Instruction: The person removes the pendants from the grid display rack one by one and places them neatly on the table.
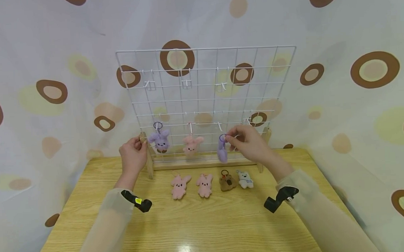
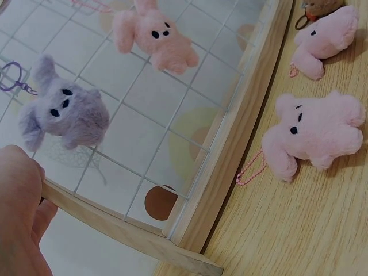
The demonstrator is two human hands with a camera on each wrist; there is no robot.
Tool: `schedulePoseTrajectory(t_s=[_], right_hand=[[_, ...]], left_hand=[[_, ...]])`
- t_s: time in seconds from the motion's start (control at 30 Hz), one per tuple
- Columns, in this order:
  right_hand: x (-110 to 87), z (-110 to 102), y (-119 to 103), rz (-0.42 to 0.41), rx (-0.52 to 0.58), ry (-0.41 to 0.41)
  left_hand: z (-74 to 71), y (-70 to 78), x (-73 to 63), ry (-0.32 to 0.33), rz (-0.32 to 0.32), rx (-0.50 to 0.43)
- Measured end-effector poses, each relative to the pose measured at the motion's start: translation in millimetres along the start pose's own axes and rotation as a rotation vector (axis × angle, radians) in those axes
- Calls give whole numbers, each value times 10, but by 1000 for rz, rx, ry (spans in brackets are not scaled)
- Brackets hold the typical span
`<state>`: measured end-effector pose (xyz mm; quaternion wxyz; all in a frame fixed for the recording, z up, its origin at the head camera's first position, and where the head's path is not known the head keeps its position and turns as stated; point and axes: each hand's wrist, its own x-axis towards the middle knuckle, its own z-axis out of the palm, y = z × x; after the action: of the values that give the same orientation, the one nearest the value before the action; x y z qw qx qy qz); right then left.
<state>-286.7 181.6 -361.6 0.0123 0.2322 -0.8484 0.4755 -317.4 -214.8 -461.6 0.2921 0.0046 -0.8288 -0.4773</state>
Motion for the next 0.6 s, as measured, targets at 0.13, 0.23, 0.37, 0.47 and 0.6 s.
schedulePoseTrajectory(t_s=[0.13, 0.23, 0.37, 0.47, 0.6], right_hand=[[-90, 19, 47, -24, 31, 2], [-166, 27, 98, -40, 48, 1], [-288, 15, 182, -51, 50, -7], [-383, -2, 236, -43, 58, -13], [-510, -29, 292, -34, 61, -1]], left_hand=[[5, 1, 1, 1, -7, -1], [8, -3, 7, 4, -8, -2], [12, -4, 9, 3, -2, -5], [13, -3, 8, 4, 4, 4], [10, 0, 10, 11, 8, 18]])
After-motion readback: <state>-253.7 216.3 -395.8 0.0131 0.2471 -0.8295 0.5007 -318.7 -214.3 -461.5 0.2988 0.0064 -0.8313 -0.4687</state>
